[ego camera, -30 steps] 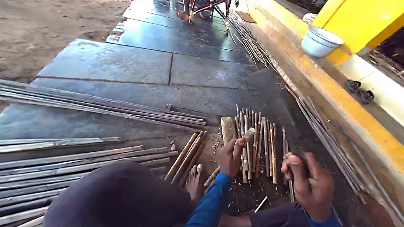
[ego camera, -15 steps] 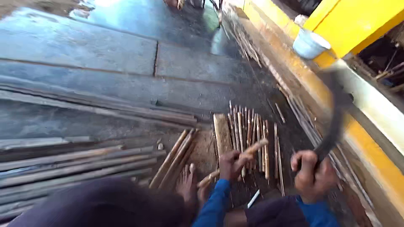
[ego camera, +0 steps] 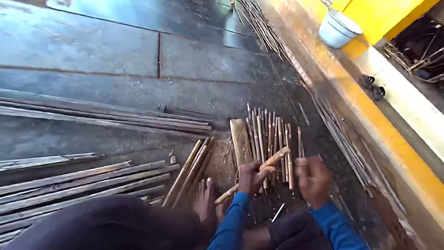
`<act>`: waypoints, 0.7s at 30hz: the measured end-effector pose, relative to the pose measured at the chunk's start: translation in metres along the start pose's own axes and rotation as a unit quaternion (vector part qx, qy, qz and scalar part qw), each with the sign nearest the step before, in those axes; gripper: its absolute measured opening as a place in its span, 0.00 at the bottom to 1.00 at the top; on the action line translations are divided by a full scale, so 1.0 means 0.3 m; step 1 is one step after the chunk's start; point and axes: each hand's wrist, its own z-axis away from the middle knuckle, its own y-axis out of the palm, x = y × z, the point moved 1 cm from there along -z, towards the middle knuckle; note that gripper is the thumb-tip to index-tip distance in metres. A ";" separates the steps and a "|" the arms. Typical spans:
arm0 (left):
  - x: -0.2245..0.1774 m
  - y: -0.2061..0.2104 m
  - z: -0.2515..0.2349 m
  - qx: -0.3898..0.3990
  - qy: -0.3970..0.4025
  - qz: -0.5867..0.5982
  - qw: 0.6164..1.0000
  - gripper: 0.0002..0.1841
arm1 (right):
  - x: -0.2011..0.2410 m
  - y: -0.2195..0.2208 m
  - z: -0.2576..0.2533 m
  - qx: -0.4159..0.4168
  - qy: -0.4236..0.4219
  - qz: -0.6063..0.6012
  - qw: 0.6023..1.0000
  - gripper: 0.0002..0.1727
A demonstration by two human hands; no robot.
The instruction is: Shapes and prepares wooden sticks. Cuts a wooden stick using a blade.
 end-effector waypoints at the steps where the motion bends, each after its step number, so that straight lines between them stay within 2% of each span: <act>1: -0.003 0.001 -0.009 0.012 -0.001 -0.004 1.000 0.25 | -0.022 0.029 0.011 0.005 -0.024 0.023 0.999 0.25; 3: -0.008 -0.003 -0.046 0.012 0.017 -0.006 1.000 0.28 | -0.001 -0.002 -0.025 -0.006 -0.041 0.016 0.999 0.23; 5: -0.002 -0.012 -0.028 0.015 0.009 -0.015 1.000 0.31 | 0.019 -0.031 -0.028 -0.025 -0.008 -0.026 0.999 0.23; 6: 0.004 -0.009 -0.005 0.024 0.004 -0.022 0.999 0.32 | -0.002 -0.013 0.004 -0.016 0.005 -0.023 1.000 0.24; 9: 0.010 -0.003 -0.030 0.046 0.019 -0.020 0.999 0.34 | -0.046 0.013 0.010 0.022 -0.034 0.015 0.999 0.25; 11: 0.004 -0.011 -0.059 0.036 0.022 -0.001 0.999 0.33 | -0.014 -0.020 -0.034 -0.021 -0.015 -0.062 0.998 0.23; 13: -0.003 -0.016 -0.014 0.043 0.012 -0.016 0.999 0.30 | -0.030 0.018 0.019 -0.036 0.004 -0.047 0.998 0.25; 15: -0.012 -0.008 -0.017 0.037 0.035 -0.034 0.998 0.30 | -0.060 0.031 0.014 -0.029 -0.022 -0.001 0.999 0.26; 17: -0.016 -0.008 -0.053 0.019 0.062 -0.044 0.997 0.32 | -0.026 -0.027 -0.057 -0.061 -0.028 -0.050 0.996 0.22; 18: -0.009 -0.011 -0.031 0.027 0.053 -0.054 0.997 0.31 | -0.011 -0.035 -0.038 -0.067 -0.010 -0.083 0.994 0.21; 19: -0.002 -0.010 -0.011 0.033 0.047 -0.064 0.996 0.30 | -0.016 -0.018 -0.005 -0.054 0.003 -0.084 0.995 0.22; 21: 0.002 -0.002 -0.018 0.031 0.051 -0.058 0.997 0.28 | -0.063 0.037 0.029 0.009 -0.029 0.005 1.000 0.27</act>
